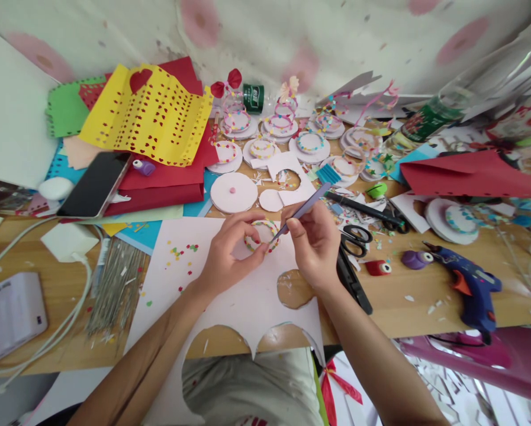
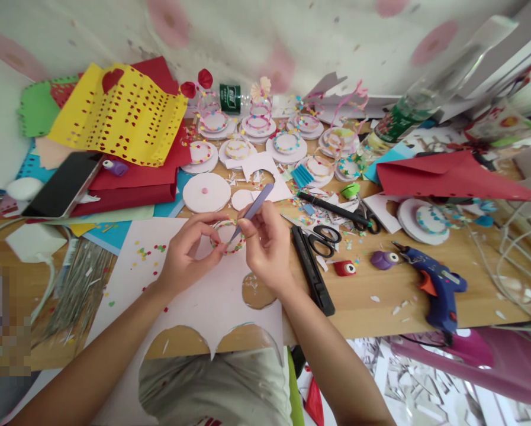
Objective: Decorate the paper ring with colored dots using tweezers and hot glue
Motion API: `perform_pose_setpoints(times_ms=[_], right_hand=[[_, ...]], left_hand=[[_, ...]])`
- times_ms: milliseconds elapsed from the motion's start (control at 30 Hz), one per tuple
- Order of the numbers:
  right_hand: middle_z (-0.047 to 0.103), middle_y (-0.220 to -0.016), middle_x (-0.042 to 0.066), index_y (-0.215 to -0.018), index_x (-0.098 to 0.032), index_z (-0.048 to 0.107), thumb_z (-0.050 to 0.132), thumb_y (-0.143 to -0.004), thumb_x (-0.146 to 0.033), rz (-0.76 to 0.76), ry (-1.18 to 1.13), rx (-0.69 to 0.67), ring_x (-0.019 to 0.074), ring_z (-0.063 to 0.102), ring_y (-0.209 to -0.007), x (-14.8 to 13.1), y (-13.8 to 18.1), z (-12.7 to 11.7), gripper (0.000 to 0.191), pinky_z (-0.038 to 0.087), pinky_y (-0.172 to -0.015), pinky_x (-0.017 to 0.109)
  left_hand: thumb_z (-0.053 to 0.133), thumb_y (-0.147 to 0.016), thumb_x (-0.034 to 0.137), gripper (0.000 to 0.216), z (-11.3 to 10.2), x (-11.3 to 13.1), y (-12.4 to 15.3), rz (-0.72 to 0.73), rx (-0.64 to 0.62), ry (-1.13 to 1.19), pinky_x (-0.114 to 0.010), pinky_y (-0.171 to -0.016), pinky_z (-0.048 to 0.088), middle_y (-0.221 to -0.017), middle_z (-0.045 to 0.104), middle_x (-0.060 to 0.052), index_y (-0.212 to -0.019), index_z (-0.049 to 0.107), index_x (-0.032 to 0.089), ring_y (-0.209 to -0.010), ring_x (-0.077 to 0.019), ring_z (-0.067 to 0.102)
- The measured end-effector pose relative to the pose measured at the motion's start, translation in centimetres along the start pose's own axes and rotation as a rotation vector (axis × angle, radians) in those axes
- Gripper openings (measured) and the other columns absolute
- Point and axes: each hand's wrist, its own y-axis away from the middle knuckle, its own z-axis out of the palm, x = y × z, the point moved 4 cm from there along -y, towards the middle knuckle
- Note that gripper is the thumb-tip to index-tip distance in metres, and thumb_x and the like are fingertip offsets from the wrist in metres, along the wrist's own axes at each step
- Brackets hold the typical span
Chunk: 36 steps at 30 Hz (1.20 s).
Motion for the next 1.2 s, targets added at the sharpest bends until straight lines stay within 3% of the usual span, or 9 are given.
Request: perform_pose_setpoints(times_ms=[233, 433, 667, 1200], right_hand=[[0.053, -0.075, 0.001, -0.084, -0.024, 0.056, 0.060, -0.093, -0.040, -0.004, -0.041, 0.007, 0.0159, 0.049, -0.063, -0.10, 0.01, 0.01, 0.019, 0.042, -0.056, 0.031], [0.053, -0.077, 0.001, -0.088, -0.023, 0.057, 0.061, -0.093, -0.036, -0.027, -0.070, 0.094, 0.0157, 0.052, -0.067, 0.20, -0.10, -0.66, 0.014, 0.046, -0.062, 0.031], [0.052, -0.074, 0.000, -0.086, -0.022, 0.056, 0.063, -0.092, -0.040, 0.010, -0.066, -0.003, 0.0143, 0.051, -0.066, 0.03, -0.26, -0.28, 0.020, 0.045, -0.058, 0.029], [0.055, -0.076, 0.001, -0.084, -0.021, 0.055, 0.061, -0.092, -0.042, 0.060, -0.027, -0.038, 0.0144, 0.052, -0.065, 0.30, 0.07, -0.13, 0.023, 0.044, -0.059, 0.029]], left_hand=[[0.068, -0.085, 0.017, 0.010, 0.02, -0.02, 0.00, -0.017, -0.020, 0.021, -0.047, -0.103, 0.046, -0.123, 0.064, -0.011, -0.084, 0.059, 0.022, -0.117, -0.0257, 0.060], [0.067, -0.085, 0.016, 0.011, -0.08, -0.01, 0.01, -0.025, -0.009, 0.034, -0.046, -0.104, 0.046, -0.123, 0.064, -0.011, -0.084, 0.057, 0.021, -0.116, -0.0247, 0.060], [0.067, -0.084, 0.016, 0.010, -0.13, -0.04, 0.07, -0.039, -0.018, 0.064, -0.048, -0.105, 0.045, -0.124, 0.063, -0.012, -0.086, 0.058, 0.022, -0.119, -0.0262, 0.059], [0.066, -0.083, 0.013, 0.013, -0.18, 0.25, 0.07, -0.021, -0.034, 0.044, -0.049, -0.106, 0.045, -0.125, 0.062, -0.012, -0.090, 0.060, 0.022, -0.120, -0.0271, 0.058]])
